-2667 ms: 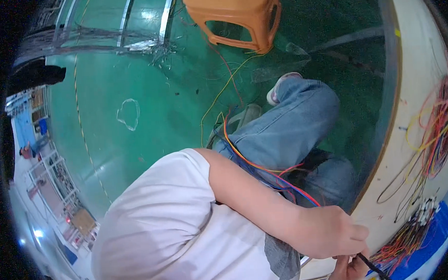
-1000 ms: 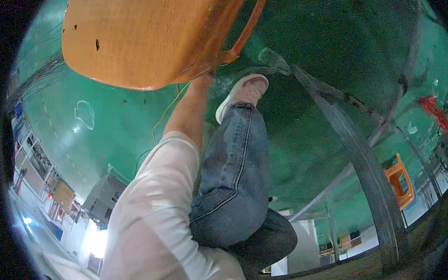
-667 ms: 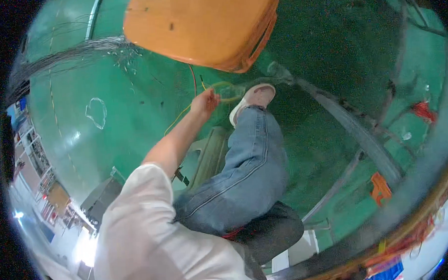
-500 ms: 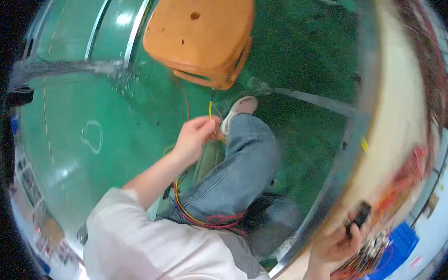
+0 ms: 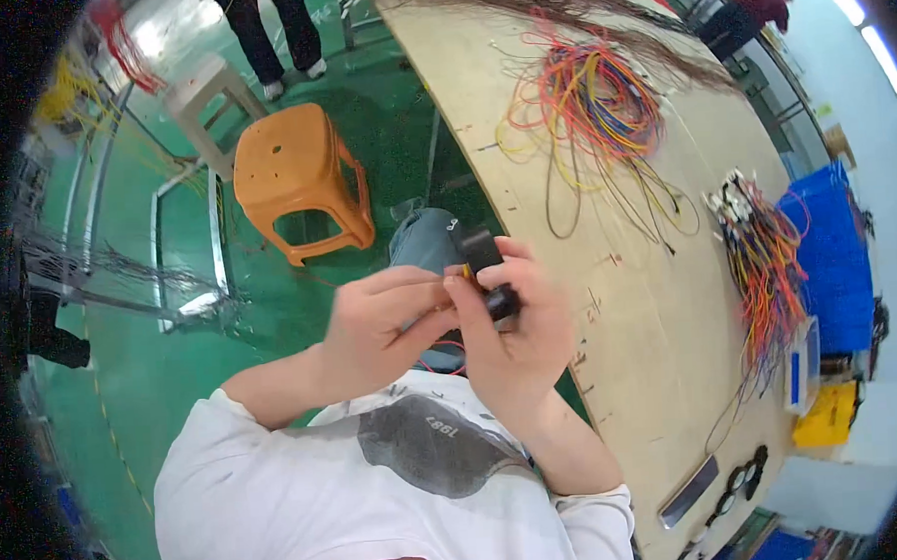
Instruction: Taping wire harnesses and organizing bundles of colored wires at a workbench.
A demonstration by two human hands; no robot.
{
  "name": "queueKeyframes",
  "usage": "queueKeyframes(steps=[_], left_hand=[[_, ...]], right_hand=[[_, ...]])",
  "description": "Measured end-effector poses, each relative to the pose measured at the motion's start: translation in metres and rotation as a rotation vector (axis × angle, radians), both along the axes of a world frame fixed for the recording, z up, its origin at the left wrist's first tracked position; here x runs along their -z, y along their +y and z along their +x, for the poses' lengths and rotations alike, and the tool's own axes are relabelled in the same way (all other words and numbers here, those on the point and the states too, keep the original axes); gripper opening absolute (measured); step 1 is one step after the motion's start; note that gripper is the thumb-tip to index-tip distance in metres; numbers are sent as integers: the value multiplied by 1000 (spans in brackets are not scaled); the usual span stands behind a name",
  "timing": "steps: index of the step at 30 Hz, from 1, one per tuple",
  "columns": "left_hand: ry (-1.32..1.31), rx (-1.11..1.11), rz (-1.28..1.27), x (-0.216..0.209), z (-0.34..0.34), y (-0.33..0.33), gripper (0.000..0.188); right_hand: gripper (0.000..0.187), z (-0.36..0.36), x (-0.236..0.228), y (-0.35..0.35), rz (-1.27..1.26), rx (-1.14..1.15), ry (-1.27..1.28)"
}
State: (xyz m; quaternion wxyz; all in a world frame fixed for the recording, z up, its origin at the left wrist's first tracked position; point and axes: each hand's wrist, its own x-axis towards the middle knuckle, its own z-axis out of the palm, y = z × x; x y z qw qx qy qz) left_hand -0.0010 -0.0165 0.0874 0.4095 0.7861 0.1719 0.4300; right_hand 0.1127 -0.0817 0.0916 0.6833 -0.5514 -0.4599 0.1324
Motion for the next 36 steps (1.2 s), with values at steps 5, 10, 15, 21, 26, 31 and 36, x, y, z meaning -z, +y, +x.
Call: queueKeyframes(steps=[5, 10, 15, 21, 26, 31, 36], left_hand=[[166, 4, -17, -40, 0, 0, 23], [137, 167, 158, -44, -1, 5, 12], [68, 219, -510, -30, -35, 23, 7], [-62, 607, -1531, -14, -18, 38, 30], [-61, 691, -1615, -12, -19, 53, 41], [22, 711, -1637, -14, -15, 57, 42], [113, 661, -1557, -18, -9, 51, 41]], right_hand=[[27, 9, -6, -25, 14, -119, -277], [26, 24, -22, -29, -284, -380, 194], [27, 50, -17, -34, -424, -548, 591], [21, 51, -31, -25, -484, -439, -62], [20, 55, -31, -18, -618, -363, 24], [20, 64, -27, -17, -626, -409, 27], [19, 68, -22, -14, -630, -424, -7]])
